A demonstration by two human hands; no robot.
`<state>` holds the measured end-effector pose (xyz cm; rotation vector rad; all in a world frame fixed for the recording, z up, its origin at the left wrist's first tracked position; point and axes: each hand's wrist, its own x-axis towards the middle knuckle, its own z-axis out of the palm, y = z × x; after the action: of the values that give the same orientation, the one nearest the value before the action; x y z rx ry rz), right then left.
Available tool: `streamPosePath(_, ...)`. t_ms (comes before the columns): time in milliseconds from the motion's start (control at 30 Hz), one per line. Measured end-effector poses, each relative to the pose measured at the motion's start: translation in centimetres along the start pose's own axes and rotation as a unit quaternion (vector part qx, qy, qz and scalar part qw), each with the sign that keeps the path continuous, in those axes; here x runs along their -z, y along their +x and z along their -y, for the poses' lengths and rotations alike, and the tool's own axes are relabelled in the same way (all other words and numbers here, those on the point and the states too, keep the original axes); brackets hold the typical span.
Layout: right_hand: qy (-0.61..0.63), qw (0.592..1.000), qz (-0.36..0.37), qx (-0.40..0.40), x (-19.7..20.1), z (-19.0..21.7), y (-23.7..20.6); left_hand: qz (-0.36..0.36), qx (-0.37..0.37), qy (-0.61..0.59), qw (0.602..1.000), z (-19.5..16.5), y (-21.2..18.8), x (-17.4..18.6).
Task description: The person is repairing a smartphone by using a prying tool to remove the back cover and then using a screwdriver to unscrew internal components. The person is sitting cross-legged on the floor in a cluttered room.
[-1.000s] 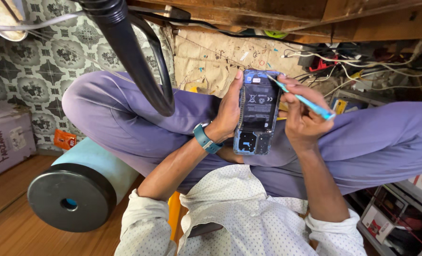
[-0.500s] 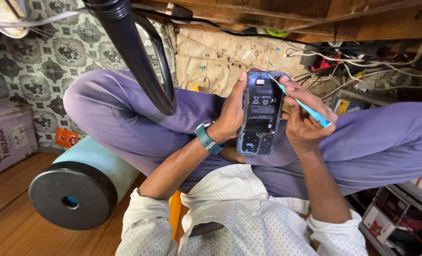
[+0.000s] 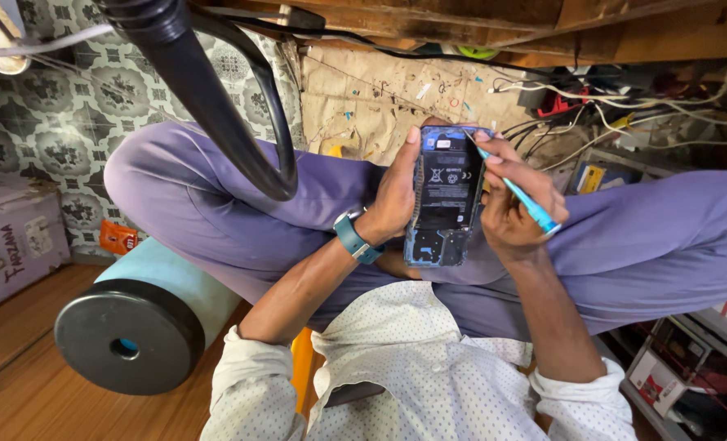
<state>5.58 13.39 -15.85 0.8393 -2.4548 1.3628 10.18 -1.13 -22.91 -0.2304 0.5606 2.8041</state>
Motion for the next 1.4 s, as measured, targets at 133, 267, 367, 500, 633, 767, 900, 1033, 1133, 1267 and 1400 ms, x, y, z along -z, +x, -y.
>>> streamPosePath(133,0.057,0.998,-0.007,-0.021,-0.2,0.0,0.0,0.005,0.003,0.001,1.000,-0.5,0.2,-0.5)
streamPosePath(267,0.151,0.986,-0.045,-0.047,-0.6,0.3,-0.2,0.016,0.007,-0.003,1.000,-0.5,0.0,-0.8)
streamPosePath(367,0.140,0.988,-0.055,-0.041,-0.8,0.6,-0.1,0.025,0.013,-0.030,0.999,-0.4,-0.1,-0.8)
streamPosePath(500,0.109,0.993,-0.048,-0.016,-1.0,0.9,0.1,0.011,-0.008,-0.018,1.000,-0.2,0.0,-0.4)
streamPosePath(633,0.035,0.999,-0.034,0.016,-1.2,1.2,0.7,-0.027,-0.010,0.007,1.000,0.1,0.2,-0.2)
streamPosePath(767,-0.023,0.998,-0.005,0.054,-1.2,1.0,0.9,-0.003,-0.061,0.042,0.997,0.4,0.2,-0.2)
streamPosePath(900,-0.004,1.000,-0.018,0.008,-0.9,0.7,0.3,-0.007,-0.050,0.038,0.998,0.0,0.0,-0.4)
streamPosePath(1033,0.136,0.989,-0.030,-0.046,-0.7,0.6,-0.2,0.017,-0.017,0.014,1.000,-0.5,0.0,-0.6)
streamPosePath(1133,0.129,0.989,-0.047,-0.049,-1.0,0.7,-0.1,0.013,-0.016,0.010,1.000,-0.5,0.0,-0.6)
streamPosePath(1267,0.117,0.991,-0.055,-0.023,-1.4,1.0,0.2,0.013,-0.032,0.013,0.999,-0.1,0.0,-0.3)
streamPosePath(1400,0.146,0.987,-0.056,-0.044,-1.6,1.1,0.3,0.011,-0.045,0.019,0.999,0.2,0.1,-0.2)
